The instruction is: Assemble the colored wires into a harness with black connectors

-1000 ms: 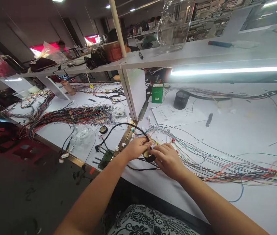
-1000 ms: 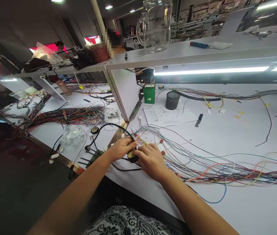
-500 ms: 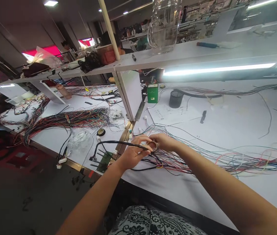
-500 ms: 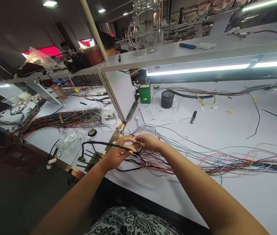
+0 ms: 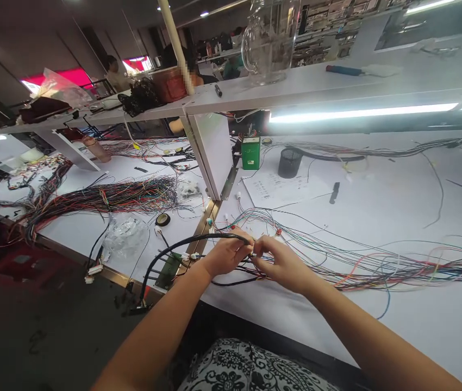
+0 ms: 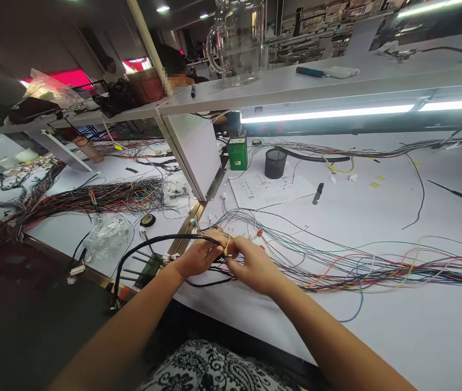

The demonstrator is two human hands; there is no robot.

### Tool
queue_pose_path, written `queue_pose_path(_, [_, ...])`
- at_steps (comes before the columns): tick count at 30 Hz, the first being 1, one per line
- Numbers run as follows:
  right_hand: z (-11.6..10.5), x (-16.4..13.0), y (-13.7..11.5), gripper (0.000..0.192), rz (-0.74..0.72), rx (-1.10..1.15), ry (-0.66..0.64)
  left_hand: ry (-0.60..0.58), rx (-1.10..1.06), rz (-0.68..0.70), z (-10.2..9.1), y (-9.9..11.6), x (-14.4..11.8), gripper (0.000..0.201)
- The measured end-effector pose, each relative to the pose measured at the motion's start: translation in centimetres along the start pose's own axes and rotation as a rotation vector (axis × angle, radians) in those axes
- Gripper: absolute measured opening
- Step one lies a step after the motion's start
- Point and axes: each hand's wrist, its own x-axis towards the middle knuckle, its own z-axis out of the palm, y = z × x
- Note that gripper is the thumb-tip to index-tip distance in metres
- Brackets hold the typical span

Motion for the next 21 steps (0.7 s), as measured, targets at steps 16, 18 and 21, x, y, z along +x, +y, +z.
queue_pose_path(16, [2.8, -2.6, 2.0, 0.031, -0.154, -0.019, 0.063, -0.151, -0.041, -0.51, -0.9, 0.9, 0.7, 0.03])
queue_pose_path(18, [2.5, -2.2, 2.6, 0.029, -0.019, 0.009, 0.057, -0.085, -0.151, -0.578, -0.2, 0.8, -0.6, 0.033])
queue_pose_path(21, [2.6, -1.2, 4.2, 0.032, 0.226, 0.073, 0.073, 0.09, -0.375, -0.729, 1.3, 0.8, -2.6, 0.039])
